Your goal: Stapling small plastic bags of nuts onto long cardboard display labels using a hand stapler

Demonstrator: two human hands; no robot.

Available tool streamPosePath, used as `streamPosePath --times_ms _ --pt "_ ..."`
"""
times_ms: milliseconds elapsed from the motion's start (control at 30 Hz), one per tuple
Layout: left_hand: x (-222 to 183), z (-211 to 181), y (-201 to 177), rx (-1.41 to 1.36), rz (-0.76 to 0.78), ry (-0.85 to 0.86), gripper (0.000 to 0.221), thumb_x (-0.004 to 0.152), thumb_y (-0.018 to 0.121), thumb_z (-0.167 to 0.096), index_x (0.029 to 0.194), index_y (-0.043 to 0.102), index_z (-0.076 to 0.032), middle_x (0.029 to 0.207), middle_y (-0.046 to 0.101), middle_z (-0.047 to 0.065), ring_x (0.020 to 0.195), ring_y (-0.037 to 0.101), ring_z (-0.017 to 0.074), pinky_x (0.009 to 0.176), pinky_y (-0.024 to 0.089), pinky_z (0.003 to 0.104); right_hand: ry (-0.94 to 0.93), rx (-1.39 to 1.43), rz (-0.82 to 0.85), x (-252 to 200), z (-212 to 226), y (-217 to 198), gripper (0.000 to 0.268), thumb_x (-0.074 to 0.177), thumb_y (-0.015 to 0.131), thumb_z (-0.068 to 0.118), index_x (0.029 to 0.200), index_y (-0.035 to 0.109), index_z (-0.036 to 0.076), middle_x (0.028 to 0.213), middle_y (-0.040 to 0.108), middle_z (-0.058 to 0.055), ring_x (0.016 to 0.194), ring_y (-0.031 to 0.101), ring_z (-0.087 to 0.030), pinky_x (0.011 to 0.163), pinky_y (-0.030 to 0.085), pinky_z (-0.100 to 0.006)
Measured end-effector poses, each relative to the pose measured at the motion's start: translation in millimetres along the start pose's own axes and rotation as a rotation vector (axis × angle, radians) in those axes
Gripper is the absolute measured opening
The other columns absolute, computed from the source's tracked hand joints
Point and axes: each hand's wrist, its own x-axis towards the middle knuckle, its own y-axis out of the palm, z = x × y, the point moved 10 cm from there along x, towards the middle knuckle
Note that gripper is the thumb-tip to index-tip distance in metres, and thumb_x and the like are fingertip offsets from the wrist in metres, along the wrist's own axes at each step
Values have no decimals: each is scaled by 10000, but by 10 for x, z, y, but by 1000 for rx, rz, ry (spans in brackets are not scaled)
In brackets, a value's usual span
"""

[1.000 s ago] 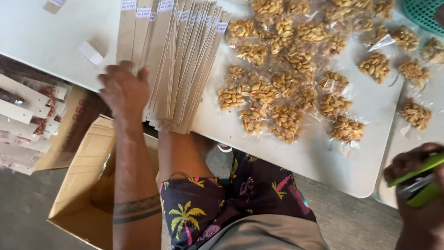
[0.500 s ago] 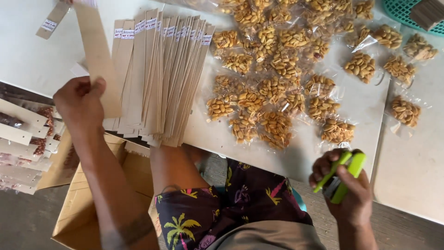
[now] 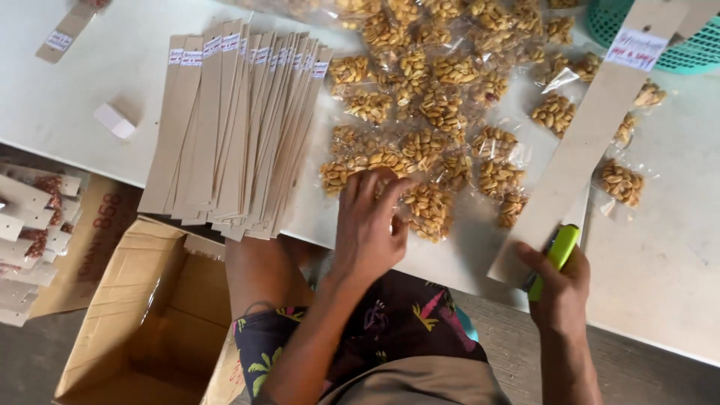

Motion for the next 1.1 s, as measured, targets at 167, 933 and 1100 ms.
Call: streamPosePath --times_ms 167,933,1100 --pt "95 -163 209 171 250 201 623 641 764 1 1242 705 -152 1314 527 97 1293 413 350 909 425 502 6 167 -84 444 -823 -573 365 722 773 121 1029 588 52 810 571 -35 685 615 -185 654 476 -324" --pt "427 371 487 112 427 -459 434 803 729 -212 1178 527 -127 864 731 156 862 754 412 748 580 591 -173 -29 99 411 -154 214 235 872 815 73 972 605 39 762 550 -22 688 564 -127 657 446 -278" --pt "377 348 766 79 508 -328 173 850 674 -251 925 704 -98 873 723 154 923 737 401 746 597 574 -119 88 61 560 -469 97 256 887 819 136 982 588 76 767 559 15 678 587 -106 655 456 -253"
